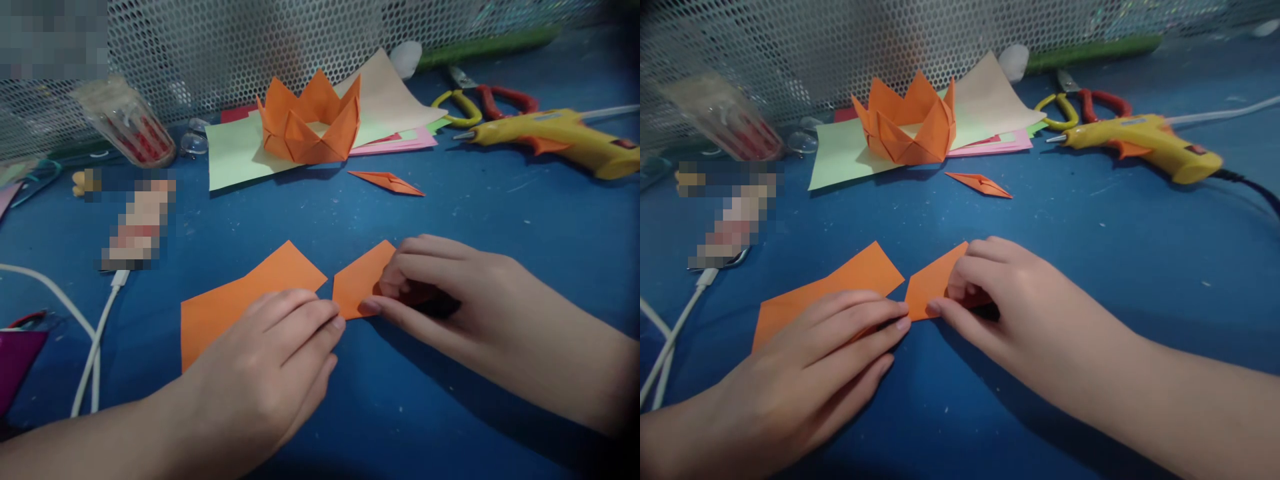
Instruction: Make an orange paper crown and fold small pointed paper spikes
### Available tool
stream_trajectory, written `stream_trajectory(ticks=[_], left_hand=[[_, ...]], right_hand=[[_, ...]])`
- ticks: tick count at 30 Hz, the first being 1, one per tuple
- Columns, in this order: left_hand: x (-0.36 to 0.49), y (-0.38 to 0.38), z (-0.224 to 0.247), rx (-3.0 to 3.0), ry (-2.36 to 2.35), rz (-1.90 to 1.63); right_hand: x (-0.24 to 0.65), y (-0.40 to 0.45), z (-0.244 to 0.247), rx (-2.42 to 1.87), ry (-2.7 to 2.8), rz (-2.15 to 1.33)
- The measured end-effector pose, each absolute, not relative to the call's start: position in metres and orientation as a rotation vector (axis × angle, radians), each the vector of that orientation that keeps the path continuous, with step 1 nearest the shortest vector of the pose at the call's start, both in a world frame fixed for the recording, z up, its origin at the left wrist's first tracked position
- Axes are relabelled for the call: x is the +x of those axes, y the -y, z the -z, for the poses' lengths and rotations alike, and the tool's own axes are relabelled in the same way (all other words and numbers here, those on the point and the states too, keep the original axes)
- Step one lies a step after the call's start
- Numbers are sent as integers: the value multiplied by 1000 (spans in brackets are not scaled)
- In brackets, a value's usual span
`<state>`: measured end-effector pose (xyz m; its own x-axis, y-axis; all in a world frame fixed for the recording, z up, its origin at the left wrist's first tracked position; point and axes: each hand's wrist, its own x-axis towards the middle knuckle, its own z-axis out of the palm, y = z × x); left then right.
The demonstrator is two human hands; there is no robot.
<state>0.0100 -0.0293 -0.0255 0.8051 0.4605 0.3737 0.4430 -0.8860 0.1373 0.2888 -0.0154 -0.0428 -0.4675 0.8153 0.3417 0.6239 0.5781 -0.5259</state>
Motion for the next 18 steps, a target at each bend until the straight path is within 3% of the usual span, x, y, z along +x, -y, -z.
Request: stream_trajectory(ticks=[10, 18], left_hand=[[11, 26, 23, 2866, -782, -597], [6, 31, 25, 2931, -745, -620]], right_hand=[[294, 15, 55, -1135, 2294, -269], [296, 12, 49, -1113, 2311, -352]])
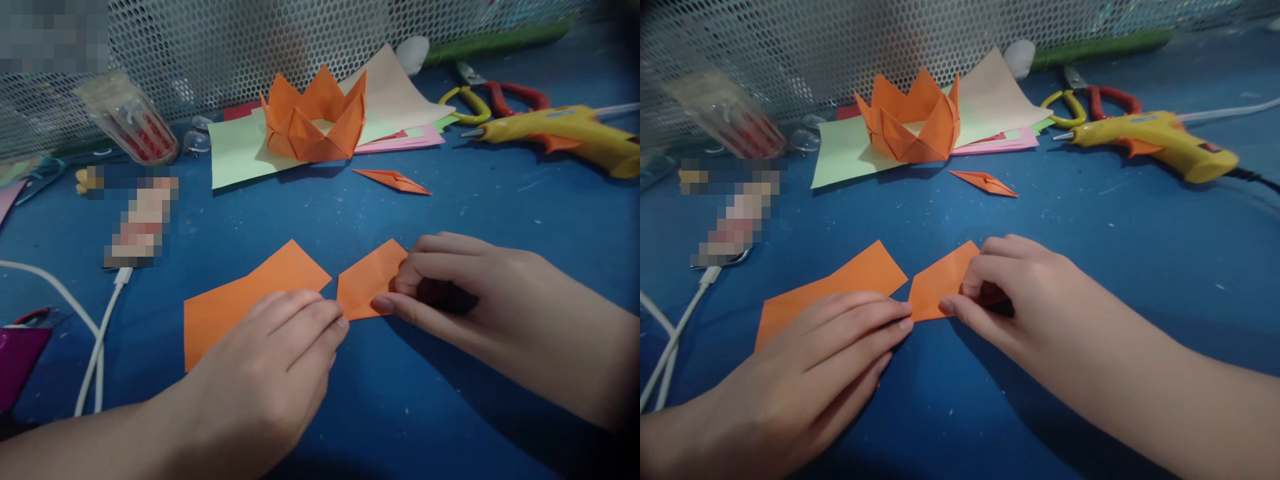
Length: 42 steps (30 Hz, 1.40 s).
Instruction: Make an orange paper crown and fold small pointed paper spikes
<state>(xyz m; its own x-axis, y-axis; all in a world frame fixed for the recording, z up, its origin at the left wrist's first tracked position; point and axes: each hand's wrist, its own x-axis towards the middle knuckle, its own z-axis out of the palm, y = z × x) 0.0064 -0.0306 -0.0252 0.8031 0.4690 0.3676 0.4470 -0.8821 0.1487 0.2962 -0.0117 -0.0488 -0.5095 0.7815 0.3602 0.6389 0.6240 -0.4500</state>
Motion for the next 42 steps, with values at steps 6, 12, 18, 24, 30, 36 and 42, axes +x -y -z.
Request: stream_trajectory(ticks=[6, 12, 18, 24, 30, 36, 42], left_hand=[[7, 34, 25, 2952, -738, -663], [7, 34, 24, 3040, -684, -639], [6, 34, 28, 3005, -700, -620], [10, 31, 25, 2990, -638, -606], [15, 30, 22, 2894, -748, -561], [14, 27, 27, 2870, -736, -506], [10, 34, 24, 2833, -829, -441]], right_hand=[[294, 16, 48, -1138, 2285, -373], [298, 15, 42, -1224, 2273, -446], [300, 15, 41, -1227, 2255, -487], [303, 15, 41, -1192, 2247, -471], [303, 14, 39, -1150, 2259, -411], [298, 14, 40, -1099, 2327, -286], [298, 16, 41, -1045, 2322, -264]])
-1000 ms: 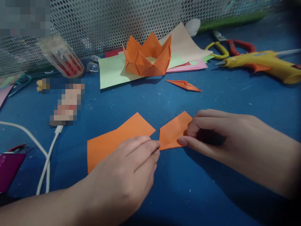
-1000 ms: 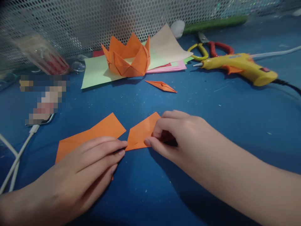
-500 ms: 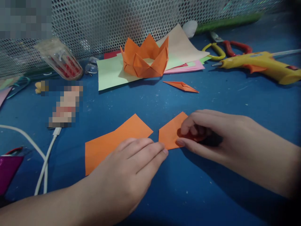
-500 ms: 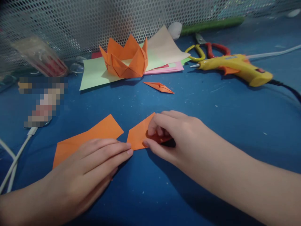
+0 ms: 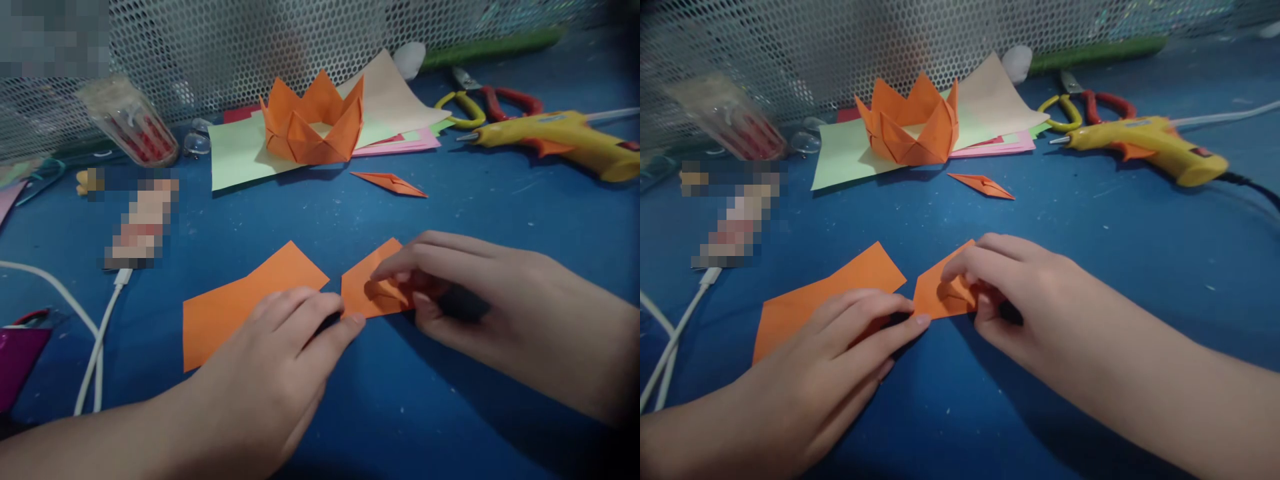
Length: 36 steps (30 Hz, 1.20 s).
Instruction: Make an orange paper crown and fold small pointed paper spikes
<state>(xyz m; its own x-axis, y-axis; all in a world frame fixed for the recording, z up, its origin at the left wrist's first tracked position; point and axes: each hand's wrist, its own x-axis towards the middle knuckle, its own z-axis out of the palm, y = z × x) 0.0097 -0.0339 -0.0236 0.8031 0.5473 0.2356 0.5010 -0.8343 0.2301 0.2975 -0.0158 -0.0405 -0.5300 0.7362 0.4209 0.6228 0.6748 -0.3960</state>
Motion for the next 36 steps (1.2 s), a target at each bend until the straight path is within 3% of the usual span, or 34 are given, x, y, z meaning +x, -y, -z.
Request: stream_trajectory(ticks=[6, 13, 24, 36], left_hand=[[9, 38, 18, 2824, -867, -333], [6, 43, 28, 2793, -912, -415], [2, 42, 22, 2828, -812, -378], [3, 41, 28, 2967, -715, -514]], right_hand=[[302, 18, 44, -730, 2496, -171], [320, 10, 36, -704, 2618, 73], [291, 5, 45, -868, 2395, -343], [287, 11, 43, -984, 2267, -468]])
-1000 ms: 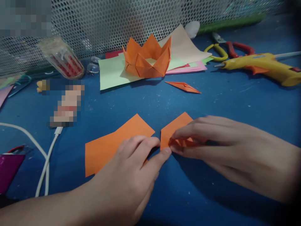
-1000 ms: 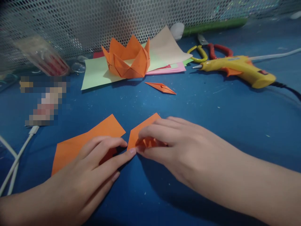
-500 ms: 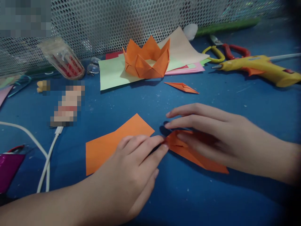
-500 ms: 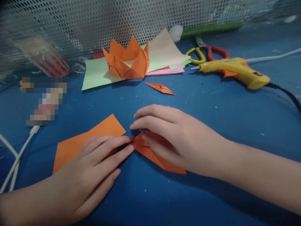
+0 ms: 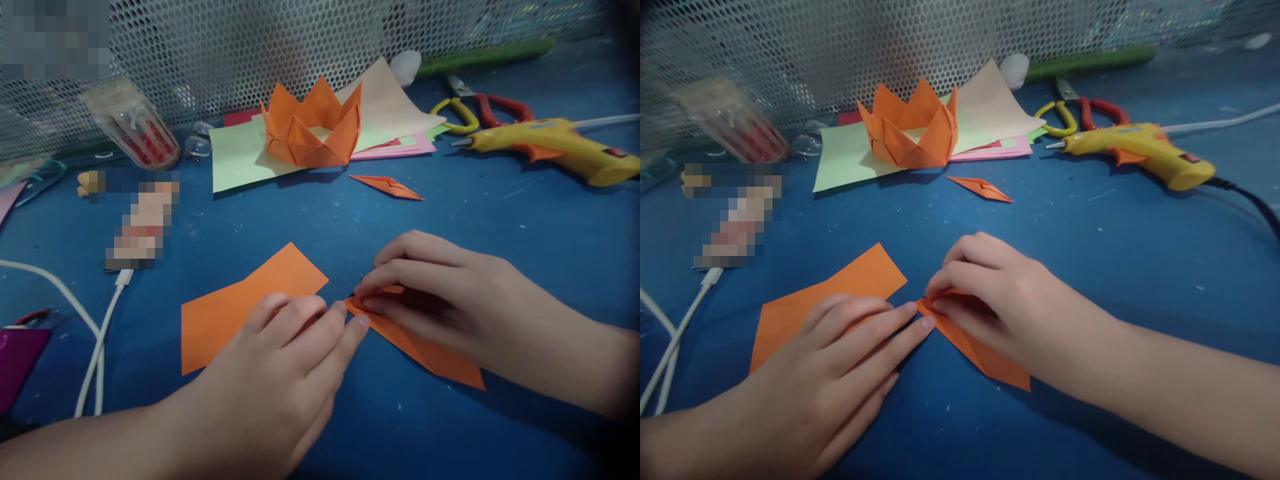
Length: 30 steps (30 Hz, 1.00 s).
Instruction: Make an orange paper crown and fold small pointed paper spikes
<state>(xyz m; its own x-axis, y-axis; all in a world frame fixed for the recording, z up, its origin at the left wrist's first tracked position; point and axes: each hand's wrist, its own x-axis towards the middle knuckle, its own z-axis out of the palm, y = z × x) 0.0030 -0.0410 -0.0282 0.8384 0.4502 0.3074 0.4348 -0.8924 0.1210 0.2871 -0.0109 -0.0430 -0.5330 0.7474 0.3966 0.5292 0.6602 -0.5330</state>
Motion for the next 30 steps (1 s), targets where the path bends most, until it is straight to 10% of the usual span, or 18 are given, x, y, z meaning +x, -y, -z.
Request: stream_trajectory(ticks=[30], left_hand=[[13, 43, 42, 3068, -832, -628]], right_hand=[[299, 3, 38, -659, 2556, -430]])
